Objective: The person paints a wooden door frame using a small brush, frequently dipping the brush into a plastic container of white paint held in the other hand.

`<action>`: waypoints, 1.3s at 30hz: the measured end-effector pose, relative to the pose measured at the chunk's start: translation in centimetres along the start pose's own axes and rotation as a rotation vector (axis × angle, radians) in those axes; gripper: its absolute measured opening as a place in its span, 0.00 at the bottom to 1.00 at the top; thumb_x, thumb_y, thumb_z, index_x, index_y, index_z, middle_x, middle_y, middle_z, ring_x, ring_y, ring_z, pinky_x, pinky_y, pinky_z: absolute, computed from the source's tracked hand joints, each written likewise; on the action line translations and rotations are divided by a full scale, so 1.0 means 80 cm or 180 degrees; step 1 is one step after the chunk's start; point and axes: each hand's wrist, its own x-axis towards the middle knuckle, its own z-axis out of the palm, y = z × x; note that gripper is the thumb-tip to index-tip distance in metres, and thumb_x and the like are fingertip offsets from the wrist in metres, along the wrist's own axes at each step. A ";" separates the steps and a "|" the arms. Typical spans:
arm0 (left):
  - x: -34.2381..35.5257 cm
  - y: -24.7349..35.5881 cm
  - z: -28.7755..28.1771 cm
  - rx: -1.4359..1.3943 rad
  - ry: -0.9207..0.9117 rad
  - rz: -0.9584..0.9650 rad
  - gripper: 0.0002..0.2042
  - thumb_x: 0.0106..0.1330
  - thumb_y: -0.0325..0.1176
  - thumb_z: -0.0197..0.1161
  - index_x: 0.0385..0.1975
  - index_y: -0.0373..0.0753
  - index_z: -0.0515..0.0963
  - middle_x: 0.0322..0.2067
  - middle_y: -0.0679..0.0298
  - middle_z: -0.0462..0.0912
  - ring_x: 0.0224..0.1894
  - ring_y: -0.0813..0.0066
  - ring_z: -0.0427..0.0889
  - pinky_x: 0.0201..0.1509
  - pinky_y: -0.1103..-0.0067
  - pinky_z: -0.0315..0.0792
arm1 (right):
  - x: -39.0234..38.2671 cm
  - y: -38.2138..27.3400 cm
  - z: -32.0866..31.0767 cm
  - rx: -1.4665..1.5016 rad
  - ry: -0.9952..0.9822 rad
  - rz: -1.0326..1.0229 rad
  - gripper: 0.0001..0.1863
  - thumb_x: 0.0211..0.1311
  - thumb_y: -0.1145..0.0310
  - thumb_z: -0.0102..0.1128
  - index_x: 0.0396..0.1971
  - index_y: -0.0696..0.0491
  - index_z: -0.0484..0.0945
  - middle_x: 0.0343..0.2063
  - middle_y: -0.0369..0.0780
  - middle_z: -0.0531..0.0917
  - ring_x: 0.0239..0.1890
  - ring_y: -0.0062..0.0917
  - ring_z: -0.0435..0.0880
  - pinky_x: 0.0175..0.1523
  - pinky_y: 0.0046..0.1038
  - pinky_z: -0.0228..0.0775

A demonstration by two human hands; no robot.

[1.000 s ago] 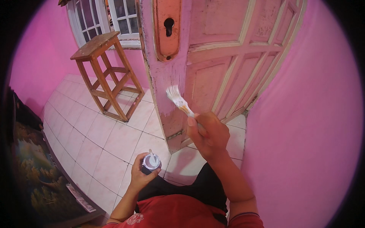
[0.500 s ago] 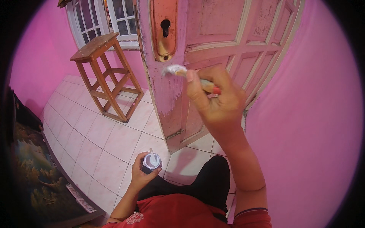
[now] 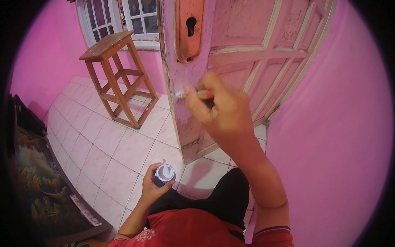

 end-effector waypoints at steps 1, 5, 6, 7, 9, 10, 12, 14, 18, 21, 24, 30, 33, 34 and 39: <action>-0.001 -0.001 -0.001 0.0000 -0.0005 0.0007 0.32 0.49 0.32 0.80 0.55 0.36 0.73 0.47 0.58 0.82 0.51 0.66 0.82 0.60 0.72 0.73 | 0.005 -0.004 -0.002 0.0007 -0.0004 0.0013 0.12 0.64 0.69 0.69 0.28 0.56 0.73 0.17 0.41 0.75 0.17 0.24 0.71 0.26 0.28 0.66; -0.001 -0.002 -0.003 0.0025 0.0010 -0.0022 0.32 0.49 0.31 0.80 0.55 0.36 0.73 0.47 0.58 0.81 0.51 0.66 0.82 0.60 0.72 0.73 | 0.005 -0.019 -0.020 0.0151 0.0567 -0.0413 0.11 0.65 0.70 0.68 0.27 0.56 0.75 0.15 0.35 0.75 0.18 0.14 0.71 0.25 0.24 0.65; -0.002 -0.003 -0.003 0.0016 0.0006 -0.0038 0.32 0.49 0.31 0.80 0.55 0.36 0.73 0.47 0.58 0.81 0.51 0.66 0.82 0.60 0.72 0.73 | -0.001 -0.021 -0.025 -0.0082 0.0701 -0.0497 0.11 0.66 0.70 0.68 0.27 0.55 0.75 0.14 0.33 0.75 0.19 0.11 0.71 0.25 0.23 0.65; -0.002 -0.003 -0.002 -0.0039 0.0009 -0.0042 0.32 0.49 0.31 0.80 0.55 0.36 0.73 0.48 0.58 0.81 0.51 0.66 0.82 0.60 0.72 0.73 | -0.011 -0.018 -0.030 -0.0096 0.0685 -0.0489 0.11 0.66 0.70 0.68 0.27 0.55 0.75 0.14 0.33 0.75 0.19 0.11 0.71 0.25 0.23 0.65; -0.006 -0.008 -0.006 -0.0080 0.0075 -0.0115 0.32 0.49 0.31 0.80 0.55 0.36 0.73 0.48 0.57 0.81 0.50 0.66 0.83 0.60 0.72 0.74 | -0.034 0.001 -0.025 -0.0030 0.0113 0.0112 0.11 0.66 0.69 0.68 0.27 0.55 0.76 0.14 0.37 0.75 0.17 0.17 0.74 0.25 0.26 0.66; -0.005 -0.007 -0.006 -0.0042 0.0066 -0.0102 0.32 0.49 0.31 0.80 0.55 0.36 0.73 0.48 0.57 0.81 0.51 0.65 0.82 0.60 0.72 0.73 | -0.046 0.013 -0.020 -0.0251 -0.0104 0.0229 0.11 0.66 0.68 0.68 0.27 0.55 0.76 0.15 0.39 0.76 0.17 0.22 0.75 0.26 0.27 0.67; -0.003 -0.005 -0.005 -0.0022 0.0040 -0.0088 0.32 0.49 0.31 0.80 0.55 0.36 0.73 0.48 0.57 0.81 0.51 0.65 0.82 0.60 0.72 0.73 | -0.068 0.046 -0.007 -0.0469 -0.0434 0.0424 0.13 0.66 0.66 0.68 0.27 0.56 0.74 0.16 0.44 0.76 0.17 0.32 0.75 0.27 0.31 0.68; -0.004 -0.007 -0.007 0.0047 0.0034 -0.0128 0.32 0.49 0.32 0.80 0.55 0.36 0.73 0.49 0.58 0.81 0.52 0.65 0.82 0.61 0.72 0.72 | -0.088 0.084 0.018 -0.0429 -0.0580 0.0504 0.14 0.66 0.65 0.68 0.27 0.56 0.73 0.17 0.46 0.76 0.17 0.37 0.75 0.28 0.32 0.69; -0.003 -0.007 -0.006 -0.0040 0.0008 -0.0162 0.32 0.49 0.32 0.80 0.55 0.36 0.73 0.49 0.58 0.81 0.52 0.65 0.81 0.61 0.72 0.72 | -0.106 0.127 0.051 -0.0529 -0.0574 0.0533 0.17 0.67 0.63 0.68 0.26 0.56 0.70 0.17 0.46 0.74 0.18 0.37 0.74 0.27 0.32 0.68; -0.002 -0.007 -0.006 0.0028 -0.0005 -0.0148 0.32 0.49 0.32 0.79 0.55 0.36 0.73 0.49 0.58 0.81 0.52 0.65 0.81 0.61 0.72 0.72 | -0.090 0.128 0.055 -0.0399 -0.0283 0.0426 0.16 0.67 0.65 0.68 0.27 0.56 0.71 0.16 0.44 0.74 0.17 0.34 0.74 0.26 0.31 0.67; -0.002 -0.008 -0.006 0.0009 0.0001 -0.0148 0.32 0.49 0.32 0.79 0.56 0.36 0.73 0.49 0.57 0.81 0.52 0.65 0.81 0.61 0.72 0.72 | -0.070 0.109 0.045 -0.0272 0.0072 0.0214 0.13 0.66 0.68 0.69 0.28 0.56 0.73 0.16 0.41 0.75 0.16 0.27 0.75 0.24 0.28 0.66; -0.002 -0.007 -0.003 -0.0055 0.0037 -0.0186 0.32 0.49 0.32 0.79 0.56 0.36 0.73 0.49 0.58 0.81 0.52 0.66 0.81 0.61 0.73 0.72 | -0.072 0.073 0.011 0.0206 0.0458 0.0153 0.09 0.67 0.70 0.68 0.32 0.58 0.77 0.19 0.37 0.82 0.19 0.16 0.81 0.26 0.20 0.69; -0.001 -0.004 0.000 -0.0075 0.0042 -0.0163 0.32 0.49 0.32 0.79 0.55 0.36 0.73 0.49 0.58 0.81 0.52 0.66 0.81 0.61 0.72 0.72 | -0.104 0.078 0.006 -0.0065 0.0170 0.0276 0.09 0.67 0.70 0.68 0.33 0.58 0.77 0.19 0.39 0.82 0.20 0.18 0.82 0.26 0.21 0.70; 0.000 -0.005 0.001 -0.0070 0.0020 -0.0156 0.32 0.49 0.32 0.79 0.55 0.36 0.73 0.49 0.58 0.81 0.52 0.66 0.81 0.61 0.72 0.72 | -0.117 0.085 0.012 -0.0099 -0.0102 0.0402 0.09 0.67 0.70 0.68 0.33 0.57 0.77 0.19 0.40 0.80 0.20 0.19 0.81 0.26 0.22 0.69; 0.000 -0.006 -0.002 -0.0062 -0.0001 -0.0141 0.32 0.49 0.32 0.79 0.55 0.36 0.74 0.49 0.58 0.80 0.52 0.66 0.81 0.61 0.72 0.72 | -0.131 0.116 0.044 -0.0367 -0.0591 0.0346 0.09 0.66 0.69 0.69 0.35 0.57 0.77 0.19 0.41 0.76 0.19 0.22 0.76 0.25 0.25 0.68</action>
